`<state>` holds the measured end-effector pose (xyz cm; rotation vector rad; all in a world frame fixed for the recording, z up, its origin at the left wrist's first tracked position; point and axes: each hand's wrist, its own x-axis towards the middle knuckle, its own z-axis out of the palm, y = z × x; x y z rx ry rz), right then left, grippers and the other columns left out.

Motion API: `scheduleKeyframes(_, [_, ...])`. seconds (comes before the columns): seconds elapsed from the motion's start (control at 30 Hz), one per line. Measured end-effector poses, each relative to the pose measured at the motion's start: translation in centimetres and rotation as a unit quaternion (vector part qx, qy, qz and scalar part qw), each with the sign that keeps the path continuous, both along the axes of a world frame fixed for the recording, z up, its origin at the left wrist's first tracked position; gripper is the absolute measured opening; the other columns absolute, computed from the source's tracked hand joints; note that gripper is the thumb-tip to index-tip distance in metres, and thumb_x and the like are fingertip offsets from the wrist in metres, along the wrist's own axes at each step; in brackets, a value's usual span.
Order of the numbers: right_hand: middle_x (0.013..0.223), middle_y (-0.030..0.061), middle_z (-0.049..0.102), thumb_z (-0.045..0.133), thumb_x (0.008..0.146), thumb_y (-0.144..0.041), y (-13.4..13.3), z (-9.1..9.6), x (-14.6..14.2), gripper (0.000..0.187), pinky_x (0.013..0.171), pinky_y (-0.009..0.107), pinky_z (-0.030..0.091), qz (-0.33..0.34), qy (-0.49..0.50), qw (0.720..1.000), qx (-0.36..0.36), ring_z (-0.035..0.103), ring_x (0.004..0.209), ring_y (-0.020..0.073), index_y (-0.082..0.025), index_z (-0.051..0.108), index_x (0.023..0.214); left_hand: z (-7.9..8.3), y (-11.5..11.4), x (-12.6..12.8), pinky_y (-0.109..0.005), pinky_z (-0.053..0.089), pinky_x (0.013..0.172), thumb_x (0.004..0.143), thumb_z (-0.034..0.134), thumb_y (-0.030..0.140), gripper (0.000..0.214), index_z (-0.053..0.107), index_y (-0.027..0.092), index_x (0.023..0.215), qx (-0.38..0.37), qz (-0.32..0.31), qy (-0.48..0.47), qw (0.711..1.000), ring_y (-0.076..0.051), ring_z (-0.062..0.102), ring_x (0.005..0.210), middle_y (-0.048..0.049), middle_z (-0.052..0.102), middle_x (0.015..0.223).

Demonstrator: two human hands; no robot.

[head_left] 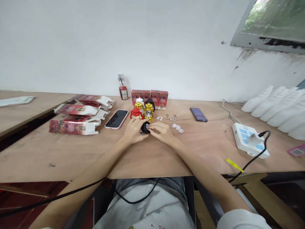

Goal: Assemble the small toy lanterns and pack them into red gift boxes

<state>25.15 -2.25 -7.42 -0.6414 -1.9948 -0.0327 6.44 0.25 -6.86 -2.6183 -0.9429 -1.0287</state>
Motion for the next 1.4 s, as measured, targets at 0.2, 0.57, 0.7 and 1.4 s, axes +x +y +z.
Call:
scheduleKeyframes(0.2, [0.087,0.0056,0.071,0.052,0.086,-0.021,-0.1,-0.2,-0.3,0.014,0.079,0.033,0.056,-0.018,0.001,1.000,0.003,0.067,0.084,0.0158,-0.021,0.066,0.085,0.0,0.0,-0.1,-0.038,0.042,0.084,0.069,0.061,0.033,0.050,0.052,0.018,0.116,0.008,0.001,-0.001,1.000,-0.025,0.063,0.091,-0.0106,0.068,0.099])
scheduleKeyframes(0.57, [0.089,0.0075,0.070,0.050,0.086,-0.020,0.0,-0.6,-0.3,0.014,0.081,0.033,0.054,-0.025,-0.017,0.999,-0.014,0.066,0.087,0.0169,-0.020,0.063,0.082,-0.1,-0.1,0.0,-0.038,0.042,0.083,0.071,0.060,0.034,0.051,0.051,0.018,0.119,0.018,0.008,0.012,1.000,-0.026,0.062,0.092,-0.0111,0.068,0.098])
scheduleKeyframes(0.7, [0.087,0.0066,0.069,0.049,0.086,-0.020,0.1,-0.7,-0.4,0.014,0.079,0.031,0.054,-0.037,-0.018,0.999,-0.006,0.065,0.086,0.0162,-0.021,0.060,0.079,-0.1,0.1,0.0,-0.037,0.042,0.081,0.071,0.060,0.036,0.050,0.052,0.018,0.118,0.022,0.012,0.012,1.000,-0.026,0.063,0.091,-0.0111,0.068,0.097])
scheduleKeyframes(1.4, [0.078,0.0029,0.065,0.050,0.085,-0.028,2.4,0.0,2.6,0.017,0.074,0.028,0.047,-0.107,0.073,0.984,-0.122,0.059,0.075,0.0143,-0.019,0.059,0.075,0.1,0.5,-0.1,-0.035,0.039,0.079,0.075,0.058,0.037,0.048,0.051,0.018,0.118,0.034,0.046,-0.008,0.998,-0.025,0.063,0.098,-0.0101,0.067,0.111])
